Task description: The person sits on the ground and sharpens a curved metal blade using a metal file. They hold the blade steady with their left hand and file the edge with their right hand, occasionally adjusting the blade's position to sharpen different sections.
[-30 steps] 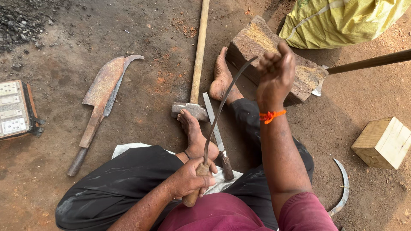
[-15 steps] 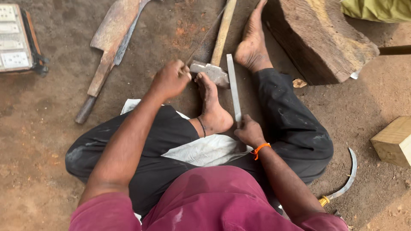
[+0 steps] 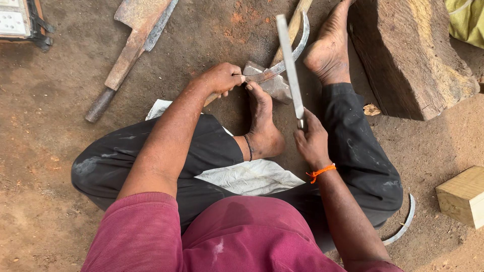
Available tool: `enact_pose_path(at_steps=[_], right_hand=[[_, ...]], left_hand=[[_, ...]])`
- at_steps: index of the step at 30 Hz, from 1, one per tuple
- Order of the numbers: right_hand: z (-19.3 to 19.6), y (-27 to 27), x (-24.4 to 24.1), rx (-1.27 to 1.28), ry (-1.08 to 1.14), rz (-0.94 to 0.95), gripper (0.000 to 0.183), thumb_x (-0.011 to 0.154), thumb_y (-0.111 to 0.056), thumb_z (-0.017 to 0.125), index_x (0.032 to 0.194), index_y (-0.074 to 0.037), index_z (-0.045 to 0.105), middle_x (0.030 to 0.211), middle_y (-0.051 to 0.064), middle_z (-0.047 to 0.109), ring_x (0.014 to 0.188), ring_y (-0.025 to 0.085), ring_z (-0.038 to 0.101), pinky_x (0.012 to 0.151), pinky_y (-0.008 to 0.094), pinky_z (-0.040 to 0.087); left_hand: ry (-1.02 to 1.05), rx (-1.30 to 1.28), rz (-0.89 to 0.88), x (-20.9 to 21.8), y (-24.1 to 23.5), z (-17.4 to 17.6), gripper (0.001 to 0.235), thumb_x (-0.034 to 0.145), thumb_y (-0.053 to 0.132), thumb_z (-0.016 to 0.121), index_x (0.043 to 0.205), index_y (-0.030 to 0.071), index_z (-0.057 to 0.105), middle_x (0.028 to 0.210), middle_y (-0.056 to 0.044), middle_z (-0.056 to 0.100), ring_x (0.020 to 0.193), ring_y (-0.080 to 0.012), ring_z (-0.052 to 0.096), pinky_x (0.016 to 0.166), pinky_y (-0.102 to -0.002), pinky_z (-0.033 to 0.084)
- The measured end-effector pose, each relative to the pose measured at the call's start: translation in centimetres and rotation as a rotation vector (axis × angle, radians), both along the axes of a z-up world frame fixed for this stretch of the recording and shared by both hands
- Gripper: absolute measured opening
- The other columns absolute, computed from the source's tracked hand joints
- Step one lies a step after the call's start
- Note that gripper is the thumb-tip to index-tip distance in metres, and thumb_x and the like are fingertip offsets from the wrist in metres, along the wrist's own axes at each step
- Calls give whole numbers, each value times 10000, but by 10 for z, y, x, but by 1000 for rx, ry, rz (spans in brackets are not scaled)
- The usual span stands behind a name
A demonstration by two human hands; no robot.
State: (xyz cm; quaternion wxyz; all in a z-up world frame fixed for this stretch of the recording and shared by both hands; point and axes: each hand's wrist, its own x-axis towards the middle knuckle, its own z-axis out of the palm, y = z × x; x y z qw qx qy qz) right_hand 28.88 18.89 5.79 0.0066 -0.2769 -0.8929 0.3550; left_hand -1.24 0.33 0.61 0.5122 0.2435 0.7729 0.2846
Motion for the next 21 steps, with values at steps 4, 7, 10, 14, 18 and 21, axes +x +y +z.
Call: enact_pose_path(at_steps=[4, 7, 10, 14, 18, 21], right_hand=[[11, -3, -20, 92, -128, 128, 662, 841, -42, 652, 1486, -43, 505, 1159, 225, 681, 989, 371, 689, 876, 426, 552], [32, -13, -23, -42, -32, 176, 710, 890, -85, 682, 1551, -41, 427, 1276, 262, 642, 1074, 384, 680, 895, 428, 544], [44, -12, -29, -320, -317, -61, 745, 955, -160, 628, 1640, -178, 338, 1165, 256, 705, 978, 392, 694, 847, 416, 564], [40, -7, -23, -418, -477, -158, 709, 1020, -199, 577, 1679, -248, 319, 1063, 254, 724, 883, 403, 673, 810, 401, 577], [71, -28, 21, -123, -29, 207, 560, 1042, -121, 587, 1579, -113, 428, 1225, 231, 674, 1076, 365, 700, 894, 421, 566], [106, -39, 35, -116, -196, 130, 571, 960, -97, 607, 1515, -113, 476, 1094, 213, 697, 978, 365, 726, 820, 434, 580]], left_hand=[[-58, -4, 8, -6, -1, 12, 284, 988, 341, 618, 1023, 67, 686, 782, -40, 657, 593, -149, 639, 556, -386, 537], [-21, -50, -1, -3, -7, 13, 298, 995, 362, 611, 1024, 78, 695, 775, -45, 650, 601, -144, 627, 583, -402, 544], [23, -91, -45, -10, -5, 10, 323, 988, 374, 636, 1035, 60, 695, 789, -32, 669, 640, -159, 655, 645, -416, 542], [334, 93, -104, -18, 20, 5, 289, 1014, 313, 592, 1162, 85, 691, 1026, -100, 696, 906, -215, 651, 829, -466, 532], [575, 244, -468, 2, 38, 18, 351, 1087, 247, 454, 1326, 82, 651, 1259, -141, 675, 1121, -247, 635, 982, -476, 497], [724, 537, -582, 17, 35, 26, 474, 988, 396, 523, 1288, 51, 645, 1344, -160, 633, 1247, -297, 583, 1047, -487, 434]])
